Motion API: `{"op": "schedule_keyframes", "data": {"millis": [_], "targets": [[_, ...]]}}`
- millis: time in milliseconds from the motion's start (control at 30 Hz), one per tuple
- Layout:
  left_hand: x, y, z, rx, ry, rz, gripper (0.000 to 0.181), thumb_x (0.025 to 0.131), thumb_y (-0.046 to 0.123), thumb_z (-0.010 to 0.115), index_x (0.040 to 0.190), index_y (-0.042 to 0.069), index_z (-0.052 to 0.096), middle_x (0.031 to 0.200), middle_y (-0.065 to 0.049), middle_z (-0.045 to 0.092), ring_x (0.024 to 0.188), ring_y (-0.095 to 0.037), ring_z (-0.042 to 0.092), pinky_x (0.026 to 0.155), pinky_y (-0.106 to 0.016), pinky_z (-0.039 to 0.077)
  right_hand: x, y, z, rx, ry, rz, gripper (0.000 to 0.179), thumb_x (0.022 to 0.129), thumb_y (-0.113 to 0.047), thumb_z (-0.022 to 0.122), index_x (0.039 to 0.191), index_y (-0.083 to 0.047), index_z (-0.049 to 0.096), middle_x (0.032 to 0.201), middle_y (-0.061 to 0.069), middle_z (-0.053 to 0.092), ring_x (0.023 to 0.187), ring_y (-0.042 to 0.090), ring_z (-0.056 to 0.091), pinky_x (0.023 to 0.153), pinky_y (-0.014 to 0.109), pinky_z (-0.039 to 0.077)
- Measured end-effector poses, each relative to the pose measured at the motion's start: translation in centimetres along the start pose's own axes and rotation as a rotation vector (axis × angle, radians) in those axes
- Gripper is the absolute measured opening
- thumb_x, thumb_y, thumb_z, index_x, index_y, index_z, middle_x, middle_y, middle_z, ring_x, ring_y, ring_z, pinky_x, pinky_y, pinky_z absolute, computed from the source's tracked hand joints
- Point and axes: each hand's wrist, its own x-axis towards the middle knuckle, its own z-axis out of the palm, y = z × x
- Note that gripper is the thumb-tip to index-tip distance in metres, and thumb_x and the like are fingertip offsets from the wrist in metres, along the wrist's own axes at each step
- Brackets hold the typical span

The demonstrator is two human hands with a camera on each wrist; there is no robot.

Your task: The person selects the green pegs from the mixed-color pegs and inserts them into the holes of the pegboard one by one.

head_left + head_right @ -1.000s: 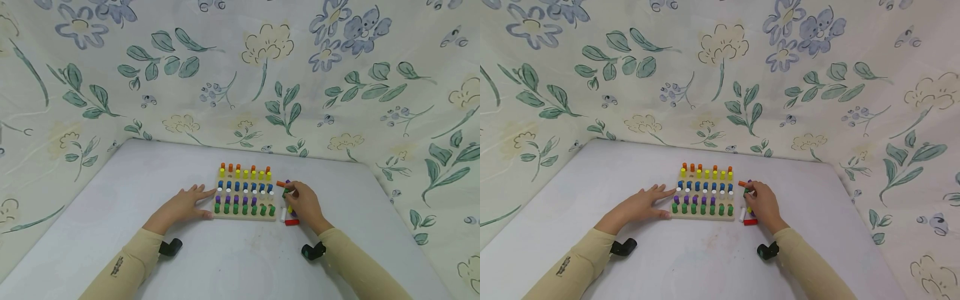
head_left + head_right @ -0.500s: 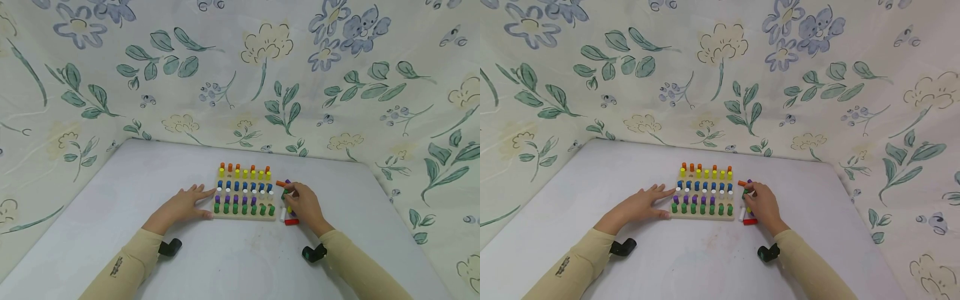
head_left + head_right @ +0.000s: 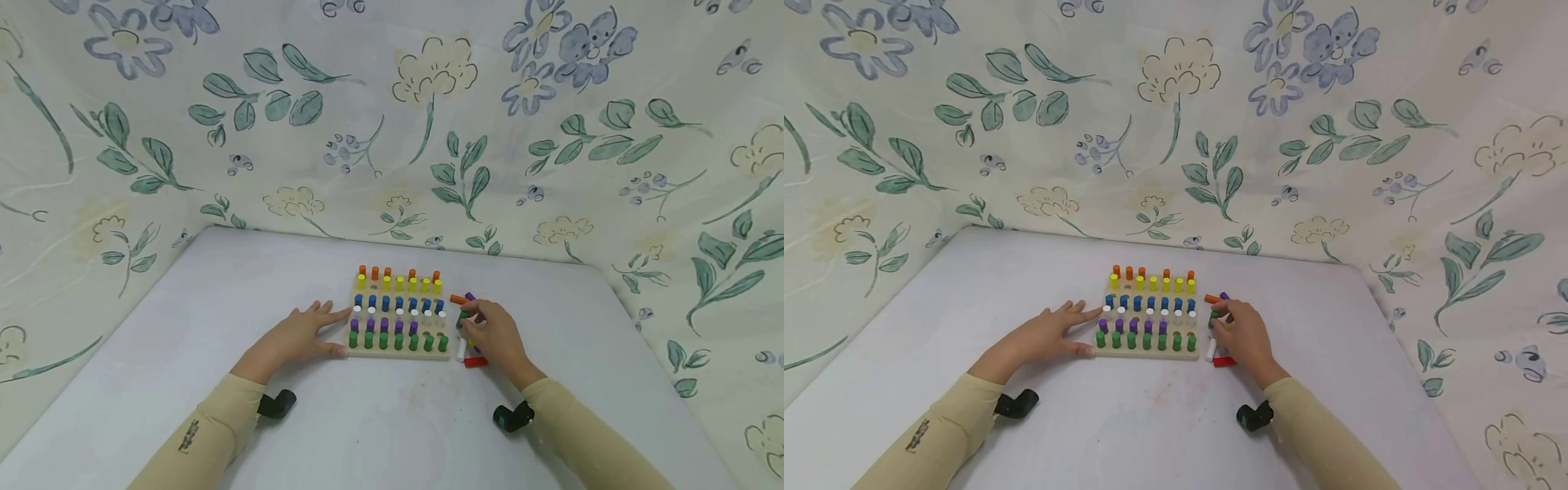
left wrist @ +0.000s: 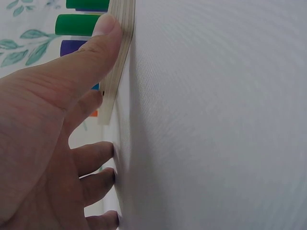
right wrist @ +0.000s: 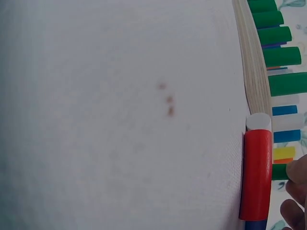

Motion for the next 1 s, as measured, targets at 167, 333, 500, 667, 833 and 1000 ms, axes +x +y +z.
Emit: {"op": "schedule_keyframes", "data": {"millis": [167,333,500,667,833,1000], "targets": [[0.0,0.0,0.0,-0.001,0.0,-0.003,0.087,0.084,0.057,0.076,0.157,0.027,0.041,0.165,-0.021,0.025,0.152,-0.047,0.014,0.117,-0.073,0.013,-0.1,0.1,0.1,-0.017,0.011,-0.021,0.027,0.094,-0.018,0.074,0.119,-0.01,0.07,0.108,0.003,0.069,0.097,0.021,0.06,0.078,0.033,0.054],[0.0,0.1,0.0,-0.002,-0.003,-0.003,0.088,0.083,0.059,0.076,0.158,0.028,0.04,0.165,-0.021,0.025,0.153,-0.047,0.013,0.116,-0.073,0.013,-0.5,-0.1,0.0,-0.022,0.033,-0.066,0.026,0.093,-0.017,0.075,0.118,-0.01,0.071,0.106,0.002,0.07,0.096,0.021,0.06,0.079,0.035,0.053],[-0.1,0.1,-0.1,-0.003,-0.002,0.001,0.087,0.084,0.059,0.075,0.157,0.027,0.041,0.164,-0.022,0.026,0.152,-0.047,0.014,0.117,-0.073,0.013,-0.7,-0.1,0.2,-0.022,0.059,-0.141,0.024,0.092,-0.015,0.077,0.115,-0.011,0.072,0.101,0.001,0.069,0.092,0.02,0.058,0.078,0.035,0.05],[-0.2,0.1,-0.1,-0.004,-0.005,-0.001,0.087,0.084,0.057,0.076,0.157,0.025,0.041,0.164,-0.023,0.026,0.152,-0.048,0.014,0.116,-0.073,0.014,-0.8,-0.1,0.4,-0.018,0.08,-0.21,0.024,0.091,-0.014,0.078,0.113,-0.011,0.072,0.098,0.0,0.069,0.09,0.019,0.057,0.078,0.035,0.049],[-0.2,0.1,-0.1,-0.005,-0.005,0.0,0.087,0.084,0.057,0.076,0.157,0.025,0.041,0.164,-0.023,0.026,0.152,-0.048,0.014,0.117,-0.073,0.013,-1.1,-0.4,0.4,-0.003,0.068,-0.234,0.022,0.092,-0.015,0.077,0.114,-0.012,0.071,0.1,0.0,0.069,0.092,0.019,0.058,0.081,0.037,0.049],[-0.1,0.1,-0.1,-0.001,-0.005,0.012,0.086,0.085,0.057,0.075,0.157,0.025,0.041,0.164,-0.023,0.025,0.152,-0.048,0.014,0.118,-0.072,0.012,-1.3,-0.8,0.4,0.028,0.056,-0.247,0.022,0.093,-0.016,0.077,0.114,-0.012,0.072,0.103,-0.001,0.071,0.093,0.018,0.06,0.084,0.039,0.051]]}}
